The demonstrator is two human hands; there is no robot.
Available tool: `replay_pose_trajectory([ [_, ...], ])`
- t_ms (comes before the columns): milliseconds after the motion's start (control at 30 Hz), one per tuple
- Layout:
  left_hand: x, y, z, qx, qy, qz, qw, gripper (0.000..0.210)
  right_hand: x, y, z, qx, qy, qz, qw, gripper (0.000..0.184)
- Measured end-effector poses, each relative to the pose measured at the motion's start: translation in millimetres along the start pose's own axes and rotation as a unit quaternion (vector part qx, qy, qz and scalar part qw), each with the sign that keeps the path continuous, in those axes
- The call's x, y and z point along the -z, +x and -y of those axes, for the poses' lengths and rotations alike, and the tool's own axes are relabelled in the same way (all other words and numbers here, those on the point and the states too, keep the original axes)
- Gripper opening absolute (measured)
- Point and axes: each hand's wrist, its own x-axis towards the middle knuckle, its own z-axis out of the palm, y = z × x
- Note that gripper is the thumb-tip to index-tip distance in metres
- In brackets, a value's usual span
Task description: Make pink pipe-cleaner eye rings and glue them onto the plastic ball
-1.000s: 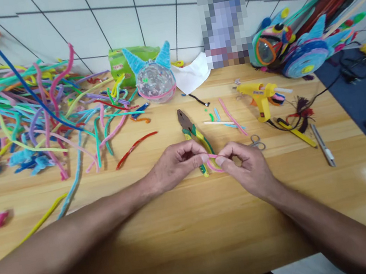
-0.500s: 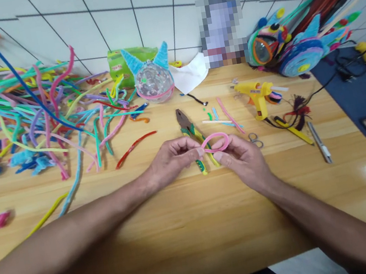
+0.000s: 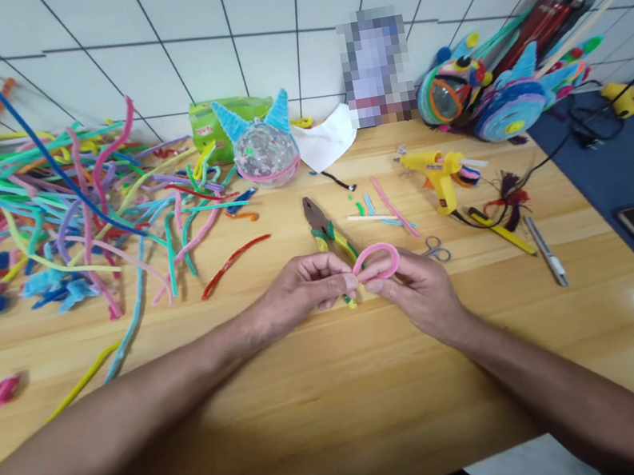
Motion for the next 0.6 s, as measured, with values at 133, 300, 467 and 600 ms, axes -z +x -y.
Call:
replay_pose_trajectory([
  [133, -1.1, -1.3, 3.2, -0.004, 0.002, -0.003, 1.0, 0.045, -1.4, -1.2, 1.3, -0.023, 0.009, -0.009, 1.0, 0.028],
  [300, -3.3, -1.0, 3.0, -0.014, -0.022, -0.021, 0.999, 0.045, -3.3, -1.5, 0.9, -0.018, 0.012, -0.018, 1.0, 0.029],
  [467, -2.6, 0.0, 1.1, -0.023, -0.011, -0.039, 0.999, 0.039, -2.1, -5.6, -3.5, -0.04, 0.017, -0.016, 0.999, 0.026],
  [600, -0.5, -0.1, -2.1, -0.035, 0.028, -0.081, 0.996, 0.031, 4.3, -7.4, -6.4, -0.038, 0.004, -0.077, 0.996, 0.032],
])
